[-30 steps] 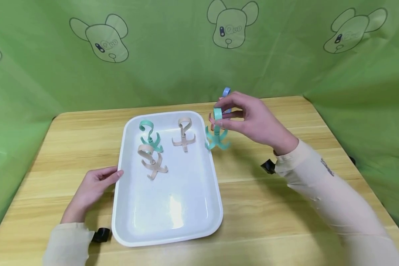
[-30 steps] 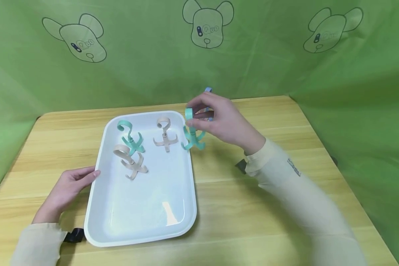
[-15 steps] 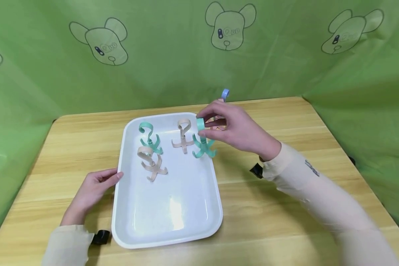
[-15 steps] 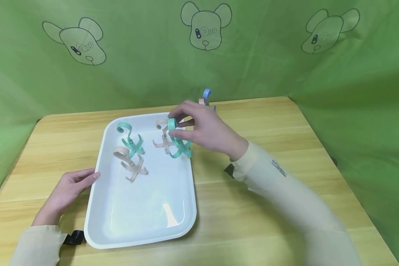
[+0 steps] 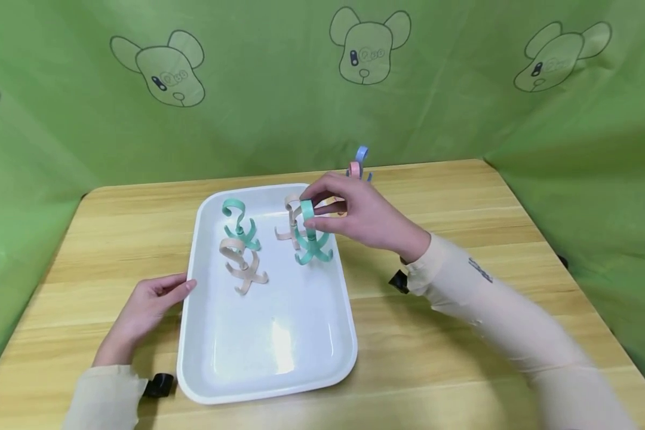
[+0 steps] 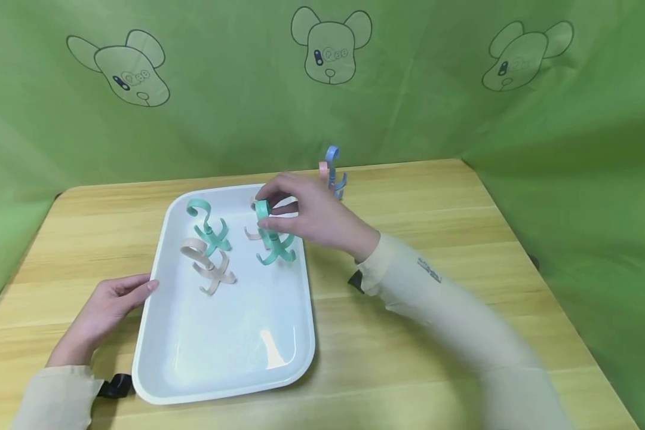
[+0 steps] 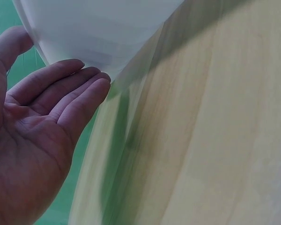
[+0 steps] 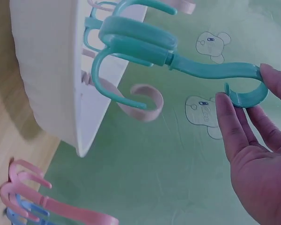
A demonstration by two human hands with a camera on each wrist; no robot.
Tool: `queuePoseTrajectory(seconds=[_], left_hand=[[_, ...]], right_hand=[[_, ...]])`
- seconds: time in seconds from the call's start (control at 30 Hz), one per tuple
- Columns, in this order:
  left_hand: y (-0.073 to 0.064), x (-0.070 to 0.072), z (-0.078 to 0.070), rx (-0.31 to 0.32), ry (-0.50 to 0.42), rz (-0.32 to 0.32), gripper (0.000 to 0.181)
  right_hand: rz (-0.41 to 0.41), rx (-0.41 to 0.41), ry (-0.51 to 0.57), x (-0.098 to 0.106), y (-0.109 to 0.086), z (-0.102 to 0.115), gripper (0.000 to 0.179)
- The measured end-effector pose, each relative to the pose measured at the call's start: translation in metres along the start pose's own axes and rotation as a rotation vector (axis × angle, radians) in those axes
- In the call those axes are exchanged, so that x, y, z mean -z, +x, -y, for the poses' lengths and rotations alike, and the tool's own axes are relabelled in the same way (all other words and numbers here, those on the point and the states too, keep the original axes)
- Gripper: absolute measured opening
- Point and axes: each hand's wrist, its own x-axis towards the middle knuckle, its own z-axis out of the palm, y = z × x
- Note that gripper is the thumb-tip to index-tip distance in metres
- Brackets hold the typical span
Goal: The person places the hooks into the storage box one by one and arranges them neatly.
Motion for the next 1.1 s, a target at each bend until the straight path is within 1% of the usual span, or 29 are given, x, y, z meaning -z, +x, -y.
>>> queuePoseTrajectory(seconds=[0.13, 0.3, 0.5, 0.6, 0.73, 0.87, 0.93, 1.1], left_hand=[[-0.001, 0.0, 0.001, 0.009, -0.001, 0.003, 0.055], [-0.001, 0.0, 0.001, 0.011, -0.005, 0.005, 0.055], [0.0, 0.0, 0.003, 0.019, -0.012, 0.002, 0.056], [0.0, -0.001, 0.003, 0.018, -0.01, 0.004, 0.056], [0.002, -0.001, 0.003, 0.002, -0.005, -0.001, 0.055], [0.003, 0.002, 0.001, -0.018, -0.019, -0.015, 0.054], [0.003, 0.002, 0.001, -0.024, -0.033, -0.012, 0.053], [0.002, 0.001, 0.003, -0.017, -0.039, -0.006, 0.053]], right_hand=[[0.007, 0.004, 0.035, -0.007, 0.001, -0.004, 0.031], [0.021, 0.003, 0.05, -0.016, 0.003, -0.007, 0.031], [0.039, -0.04, 0.048, -0.023, 0.003, -0.013, 0.03], [0.042, -0.057, 0.048, -0.025, 0.003, -0.015, 0.03], [0.04, -0.049, 0.023, -0.026, 0.005, -0.018, 0.03], [0.05, -0.048, 0.013, -0.026, 0.007, -0.021, 0.031], [0.059, -0.057, 0.02, -0.027, 0.007, -0.023, 0.032], [0.083, -0.074, 0.023, -0.03, 0.005, -0.027, 0.033]])
